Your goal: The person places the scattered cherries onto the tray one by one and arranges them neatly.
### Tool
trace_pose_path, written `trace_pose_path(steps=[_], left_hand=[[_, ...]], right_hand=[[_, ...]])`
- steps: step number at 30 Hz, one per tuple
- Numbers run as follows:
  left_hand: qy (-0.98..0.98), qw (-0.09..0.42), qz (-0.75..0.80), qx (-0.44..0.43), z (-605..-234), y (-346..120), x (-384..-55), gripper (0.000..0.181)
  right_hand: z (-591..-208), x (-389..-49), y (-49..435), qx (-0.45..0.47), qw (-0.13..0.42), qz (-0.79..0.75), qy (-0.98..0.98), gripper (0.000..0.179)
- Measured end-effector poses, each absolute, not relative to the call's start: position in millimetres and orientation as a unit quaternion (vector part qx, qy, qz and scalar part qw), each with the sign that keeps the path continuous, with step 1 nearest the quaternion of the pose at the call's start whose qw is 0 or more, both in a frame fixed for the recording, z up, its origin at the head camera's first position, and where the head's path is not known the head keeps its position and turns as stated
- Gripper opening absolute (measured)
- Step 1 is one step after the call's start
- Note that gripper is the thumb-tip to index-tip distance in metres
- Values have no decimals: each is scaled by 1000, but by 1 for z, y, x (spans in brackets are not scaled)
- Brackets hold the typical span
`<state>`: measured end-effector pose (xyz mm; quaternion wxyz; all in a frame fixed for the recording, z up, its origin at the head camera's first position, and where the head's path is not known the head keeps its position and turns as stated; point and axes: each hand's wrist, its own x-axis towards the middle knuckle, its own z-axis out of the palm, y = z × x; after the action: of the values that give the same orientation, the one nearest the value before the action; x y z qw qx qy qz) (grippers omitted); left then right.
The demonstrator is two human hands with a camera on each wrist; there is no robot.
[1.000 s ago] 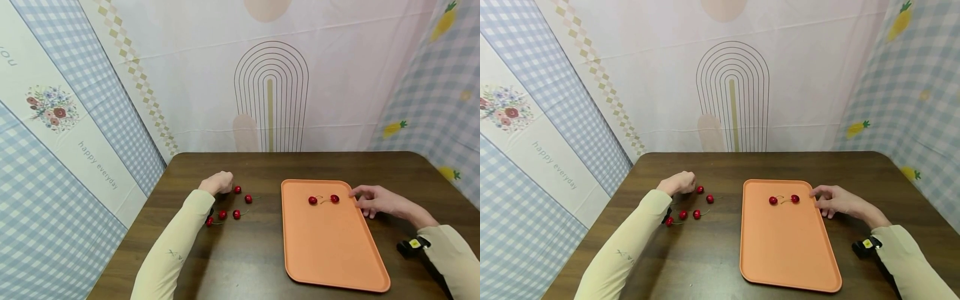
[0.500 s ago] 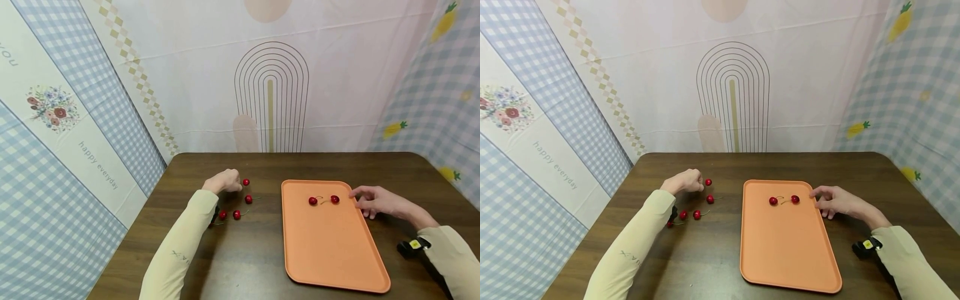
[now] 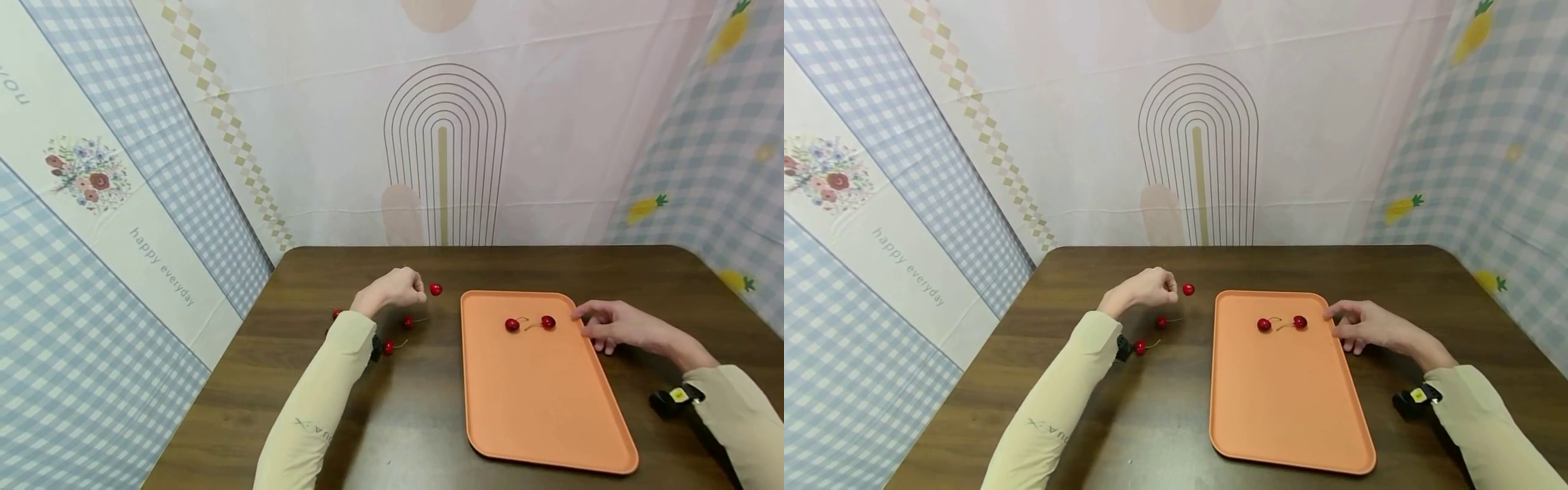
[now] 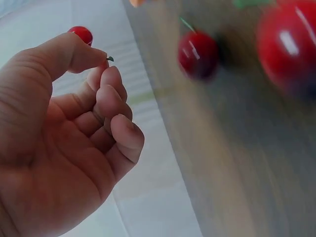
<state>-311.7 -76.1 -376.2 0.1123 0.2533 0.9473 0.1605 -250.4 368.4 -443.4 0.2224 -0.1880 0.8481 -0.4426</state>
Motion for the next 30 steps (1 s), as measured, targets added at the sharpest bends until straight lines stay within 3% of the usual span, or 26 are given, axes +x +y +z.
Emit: trace_pose_path(steps=[26,30], left_hand=[[942,114,261,175,-399,-8,-276,30],[939,119,275,171,-404,-3,-273,25]], right_hand=[[-440,-250,368,-191,228,-451,842,43],[-439,-248,368,-197,226,-453,839,43]])
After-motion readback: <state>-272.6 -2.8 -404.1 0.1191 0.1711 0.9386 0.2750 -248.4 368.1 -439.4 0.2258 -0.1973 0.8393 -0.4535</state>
